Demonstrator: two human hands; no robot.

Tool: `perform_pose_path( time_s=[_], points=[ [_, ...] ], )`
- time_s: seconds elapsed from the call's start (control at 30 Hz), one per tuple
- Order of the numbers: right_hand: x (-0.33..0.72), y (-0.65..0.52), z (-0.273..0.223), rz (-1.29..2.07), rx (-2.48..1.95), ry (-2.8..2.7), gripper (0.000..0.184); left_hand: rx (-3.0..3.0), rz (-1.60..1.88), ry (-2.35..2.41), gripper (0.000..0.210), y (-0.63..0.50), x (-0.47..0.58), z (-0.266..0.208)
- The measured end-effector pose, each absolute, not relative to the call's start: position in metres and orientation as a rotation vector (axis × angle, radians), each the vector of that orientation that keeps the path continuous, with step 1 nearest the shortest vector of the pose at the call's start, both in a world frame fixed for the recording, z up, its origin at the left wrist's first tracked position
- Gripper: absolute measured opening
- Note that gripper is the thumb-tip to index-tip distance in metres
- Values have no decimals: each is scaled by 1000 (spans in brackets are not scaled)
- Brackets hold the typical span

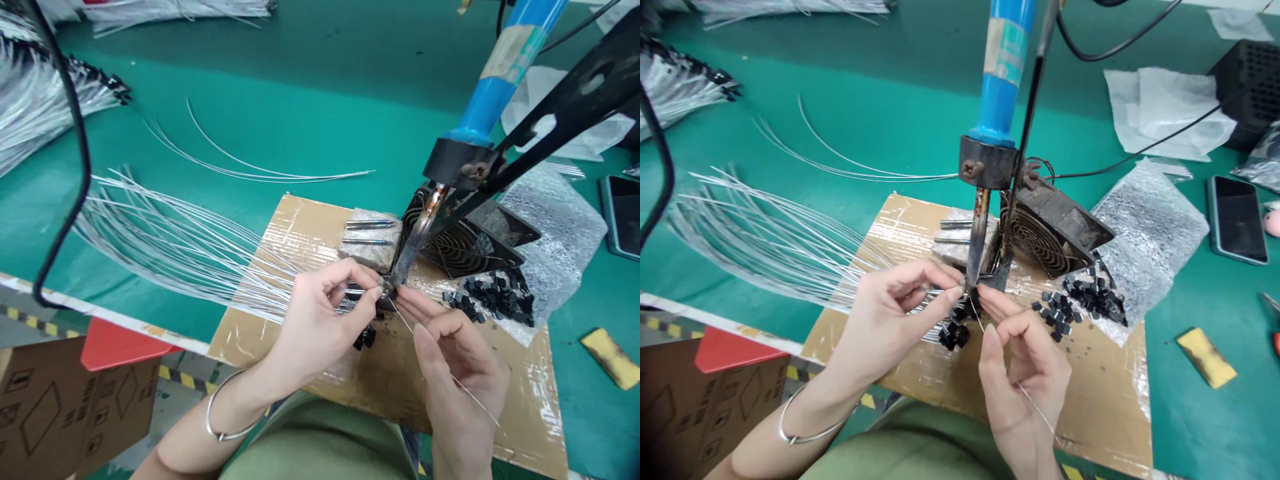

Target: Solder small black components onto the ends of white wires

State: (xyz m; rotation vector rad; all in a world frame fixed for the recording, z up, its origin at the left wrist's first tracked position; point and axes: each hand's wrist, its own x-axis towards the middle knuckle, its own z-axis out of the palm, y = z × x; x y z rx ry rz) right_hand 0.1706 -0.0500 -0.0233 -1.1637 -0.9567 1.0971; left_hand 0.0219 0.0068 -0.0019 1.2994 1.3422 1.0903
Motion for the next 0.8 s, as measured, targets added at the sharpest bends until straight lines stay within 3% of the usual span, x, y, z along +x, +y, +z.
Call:
perform_pose_path(
  time_s=[0.8],
  points=[
    [167, -47, -22, 1045, -1183, -959, 23, 1332, 1102, 1353, 12, 6, 21, -3]
  ],
)
